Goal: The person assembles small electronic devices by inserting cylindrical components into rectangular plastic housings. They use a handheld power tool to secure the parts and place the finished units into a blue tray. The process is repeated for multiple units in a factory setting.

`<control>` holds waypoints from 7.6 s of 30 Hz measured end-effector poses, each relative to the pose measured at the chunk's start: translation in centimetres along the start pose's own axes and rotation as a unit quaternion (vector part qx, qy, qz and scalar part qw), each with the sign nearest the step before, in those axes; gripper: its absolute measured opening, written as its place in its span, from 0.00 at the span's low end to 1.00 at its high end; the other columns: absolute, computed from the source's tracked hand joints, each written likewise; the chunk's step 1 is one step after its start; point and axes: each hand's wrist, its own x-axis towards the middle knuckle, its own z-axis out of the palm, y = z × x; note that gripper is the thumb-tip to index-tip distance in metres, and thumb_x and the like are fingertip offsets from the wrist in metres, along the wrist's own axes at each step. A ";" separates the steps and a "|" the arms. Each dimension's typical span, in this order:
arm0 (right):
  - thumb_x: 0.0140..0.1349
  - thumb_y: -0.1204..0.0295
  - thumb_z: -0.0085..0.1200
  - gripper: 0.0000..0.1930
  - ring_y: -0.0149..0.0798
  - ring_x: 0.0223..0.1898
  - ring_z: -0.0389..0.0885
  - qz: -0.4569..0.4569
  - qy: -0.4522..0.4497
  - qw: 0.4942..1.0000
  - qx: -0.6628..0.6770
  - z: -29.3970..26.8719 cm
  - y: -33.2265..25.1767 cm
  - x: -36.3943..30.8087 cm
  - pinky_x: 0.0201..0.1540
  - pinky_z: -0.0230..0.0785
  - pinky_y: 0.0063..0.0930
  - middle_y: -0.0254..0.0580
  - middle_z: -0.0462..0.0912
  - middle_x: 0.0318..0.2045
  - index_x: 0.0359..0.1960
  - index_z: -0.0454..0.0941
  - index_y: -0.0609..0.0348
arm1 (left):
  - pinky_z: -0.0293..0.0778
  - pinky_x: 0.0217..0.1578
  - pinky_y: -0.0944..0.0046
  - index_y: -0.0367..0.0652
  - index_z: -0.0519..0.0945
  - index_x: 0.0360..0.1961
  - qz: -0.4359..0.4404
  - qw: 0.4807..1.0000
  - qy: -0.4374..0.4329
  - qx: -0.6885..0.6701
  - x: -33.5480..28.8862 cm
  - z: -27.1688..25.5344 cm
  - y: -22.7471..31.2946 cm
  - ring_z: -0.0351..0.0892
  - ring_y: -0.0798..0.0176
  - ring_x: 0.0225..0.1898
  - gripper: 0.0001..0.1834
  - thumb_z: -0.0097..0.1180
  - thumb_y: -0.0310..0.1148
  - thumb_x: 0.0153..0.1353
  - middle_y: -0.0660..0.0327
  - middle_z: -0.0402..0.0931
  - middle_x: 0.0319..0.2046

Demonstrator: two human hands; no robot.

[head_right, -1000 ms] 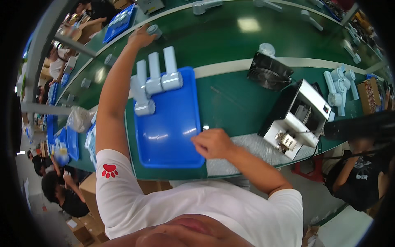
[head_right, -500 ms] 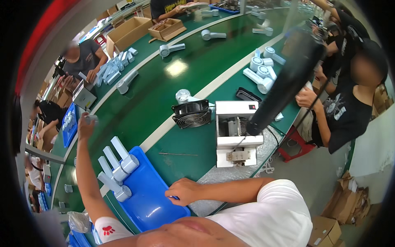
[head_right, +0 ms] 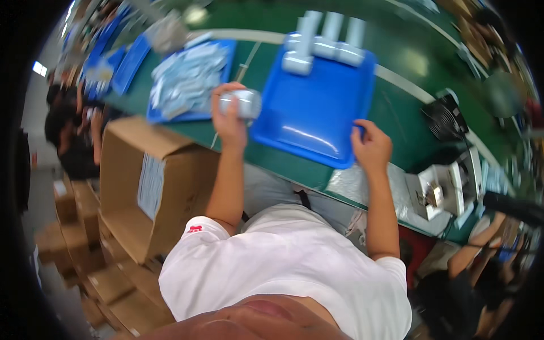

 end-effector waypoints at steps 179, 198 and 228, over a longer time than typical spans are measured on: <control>0.65 0.56 0.66 0.32 0.41 0.46 0.86 -0.062 -0.018 0.978 0.201 8.1 -3.8 19.7 0.51 0.77 0.31 0.50 0.88 0.46 0.63 0.74 0.65 | 0.74 0.30 0.66 0.42 0.85 0.43 0.031 0.966 -0.068 0.246 -3.4 -6.1 -1.4 0.84 0.63 0.32 0.11 0.64 0.21 0.59 0.60 0.84 0.34; 0.59 0.67 0.61 0.32 0.53 0.62 0.78 -0.252 -0.230 0.836 -0.431 21.3 -14.8 48.2 0.62 0.74 0.44 0.46 0.80 0.62 0.69 0.71 0.45 | 0.78 0.33 0.60 0.37 0.85 0.35 -0.017 0.964 -0.135 0.228 -2.1 -6.5 -0.8 0.83 0.54 0.30 0.09 0.65 0.18 0.52 0.54 0.84 0.31; 0.51 0.65 0.72 0.29 0.46 0.53 0.82 -0.571 -0.334 0.733 0.160 14.8 -27.3 8.6 0.54 0.76 0.44 0.40 0.82 0.53 0.58 0.79 0.47 | 0.75 0.62 0.60 0.42 0.61 0.69 -0.215 0.948 0.088 -0.218 -8.9 -10.2 3.3 0.74 0.61 0.63 0.38 0.66 0.19 0.60 0.51 0.72 0.62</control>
